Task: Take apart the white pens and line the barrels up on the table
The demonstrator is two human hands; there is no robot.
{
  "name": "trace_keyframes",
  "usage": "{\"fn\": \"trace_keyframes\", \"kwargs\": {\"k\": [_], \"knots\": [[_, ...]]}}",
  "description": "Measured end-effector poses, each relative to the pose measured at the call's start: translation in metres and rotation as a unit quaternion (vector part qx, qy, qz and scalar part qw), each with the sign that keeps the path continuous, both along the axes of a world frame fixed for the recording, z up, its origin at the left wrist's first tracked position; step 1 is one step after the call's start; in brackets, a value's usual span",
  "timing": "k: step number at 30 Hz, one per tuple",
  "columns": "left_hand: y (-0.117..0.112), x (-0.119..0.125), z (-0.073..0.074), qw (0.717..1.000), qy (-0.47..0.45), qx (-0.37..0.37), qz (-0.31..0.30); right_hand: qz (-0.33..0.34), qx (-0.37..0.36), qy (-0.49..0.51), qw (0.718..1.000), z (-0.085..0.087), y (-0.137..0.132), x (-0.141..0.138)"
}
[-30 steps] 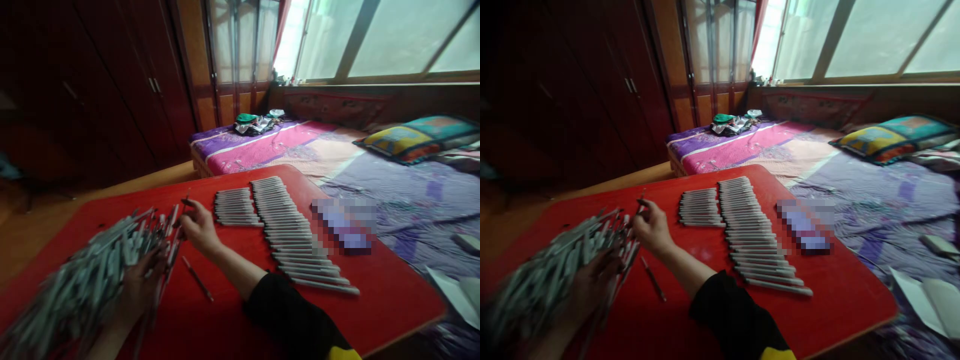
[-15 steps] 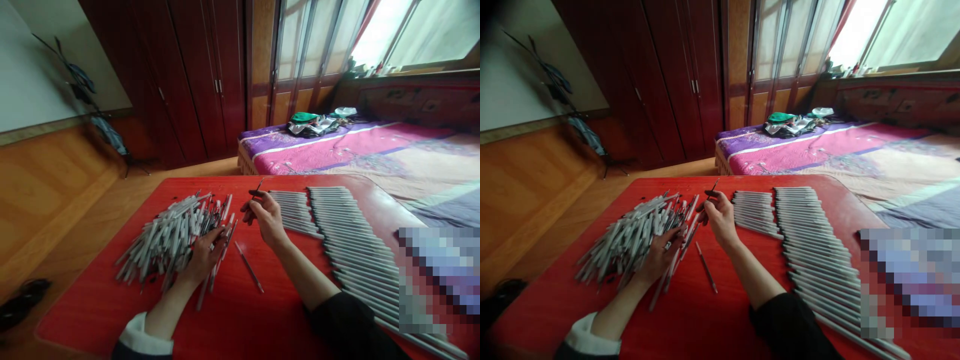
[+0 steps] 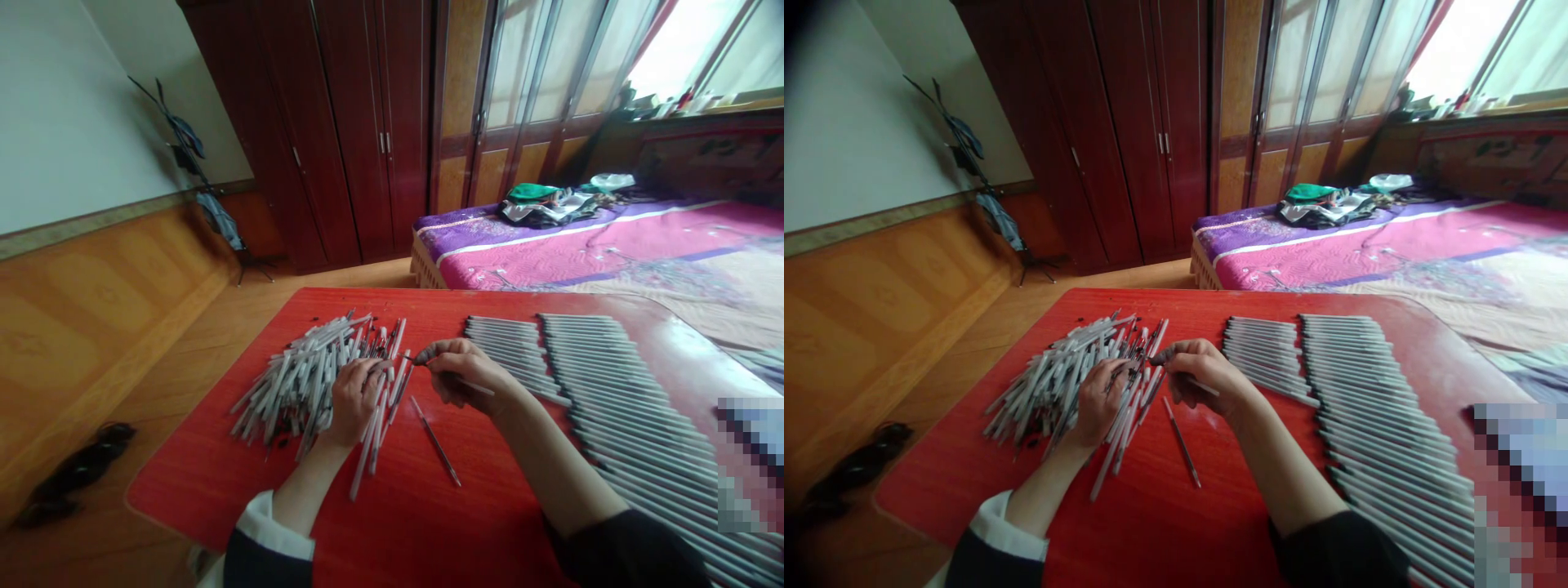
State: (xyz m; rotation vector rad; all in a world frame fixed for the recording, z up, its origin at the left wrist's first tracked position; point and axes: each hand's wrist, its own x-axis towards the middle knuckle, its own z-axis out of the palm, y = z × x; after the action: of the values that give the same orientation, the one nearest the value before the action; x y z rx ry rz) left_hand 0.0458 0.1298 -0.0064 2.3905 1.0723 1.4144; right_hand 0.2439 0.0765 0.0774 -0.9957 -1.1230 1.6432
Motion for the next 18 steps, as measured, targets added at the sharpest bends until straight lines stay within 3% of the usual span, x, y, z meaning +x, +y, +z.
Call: {"fn": "trace_keyframes", "kwargs": {"k": [5, 18], "knots": [[0.000, 0.000, -0.002, 1.000, 0.005, 0.019, -0.004, 0.013, -0.016, 0.038, 0.999, -0.005, 0.002, 0.000], [-0.003, 0.000, -0.004, 0.997, 0.037, 0.028, -0.060, 0.025, -0.061, -0.009, 0.998, -0.013, 0.005, -0.004]]}}
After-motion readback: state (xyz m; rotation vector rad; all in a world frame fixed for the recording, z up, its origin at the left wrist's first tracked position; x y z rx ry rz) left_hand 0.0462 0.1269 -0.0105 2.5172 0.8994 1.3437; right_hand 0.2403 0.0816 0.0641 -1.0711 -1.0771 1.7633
